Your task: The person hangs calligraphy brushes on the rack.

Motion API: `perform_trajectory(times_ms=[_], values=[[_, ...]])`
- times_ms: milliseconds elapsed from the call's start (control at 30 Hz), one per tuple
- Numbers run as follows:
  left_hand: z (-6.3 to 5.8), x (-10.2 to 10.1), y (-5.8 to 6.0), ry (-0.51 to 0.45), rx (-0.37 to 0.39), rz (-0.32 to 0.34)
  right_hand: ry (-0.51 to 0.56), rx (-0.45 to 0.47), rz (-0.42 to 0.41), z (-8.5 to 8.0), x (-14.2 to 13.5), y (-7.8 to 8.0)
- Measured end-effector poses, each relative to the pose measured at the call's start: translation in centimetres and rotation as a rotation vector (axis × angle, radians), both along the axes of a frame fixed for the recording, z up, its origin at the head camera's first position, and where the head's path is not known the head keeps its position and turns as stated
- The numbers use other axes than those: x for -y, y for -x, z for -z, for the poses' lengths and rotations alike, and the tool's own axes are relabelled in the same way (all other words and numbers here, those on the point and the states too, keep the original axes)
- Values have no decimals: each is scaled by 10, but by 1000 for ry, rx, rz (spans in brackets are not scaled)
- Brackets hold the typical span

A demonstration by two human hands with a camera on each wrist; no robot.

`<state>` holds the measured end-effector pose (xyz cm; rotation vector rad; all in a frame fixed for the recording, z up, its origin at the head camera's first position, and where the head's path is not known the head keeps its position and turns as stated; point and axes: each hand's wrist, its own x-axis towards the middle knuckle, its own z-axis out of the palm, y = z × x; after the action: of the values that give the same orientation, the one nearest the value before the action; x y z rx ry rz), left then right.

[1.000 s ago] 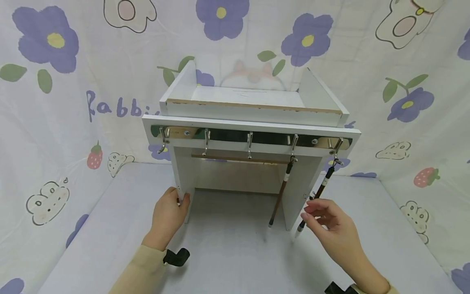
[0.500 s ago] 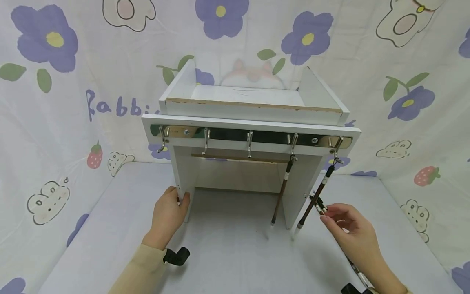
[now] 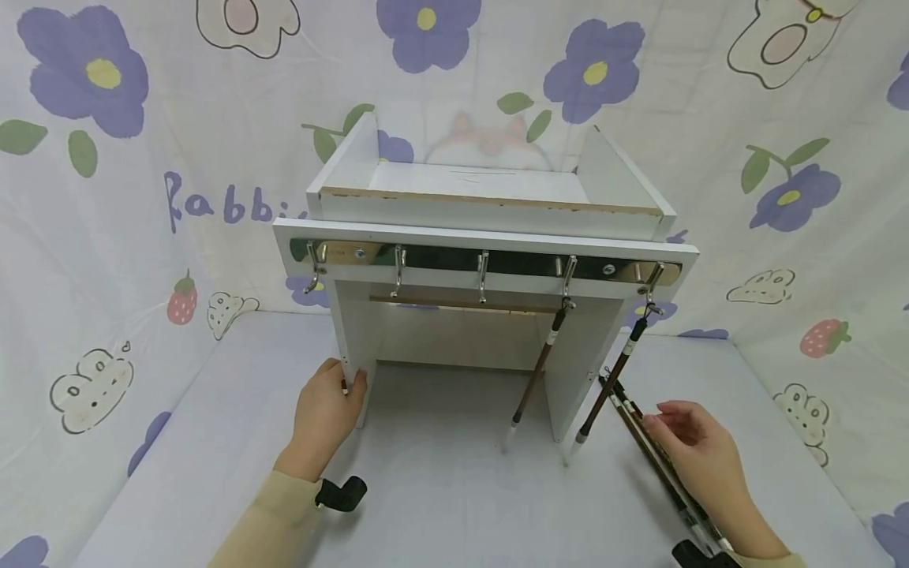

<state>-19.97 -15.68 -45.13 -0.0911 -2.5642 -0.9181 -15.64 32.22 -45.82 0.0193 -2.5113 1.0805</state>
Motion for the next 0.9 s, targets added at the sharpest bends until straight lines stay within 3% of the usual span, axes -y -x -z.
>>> perform_trajectory(times_ms=[167,400,900], values=[[1,0,1,7,7,-6,-16,192,94,12,-19,4],[2,0,2,2,3,-1,51,372,115,26,-34,8],[1,-1,0,5,3,1,8,525,77,42,-51,15]])
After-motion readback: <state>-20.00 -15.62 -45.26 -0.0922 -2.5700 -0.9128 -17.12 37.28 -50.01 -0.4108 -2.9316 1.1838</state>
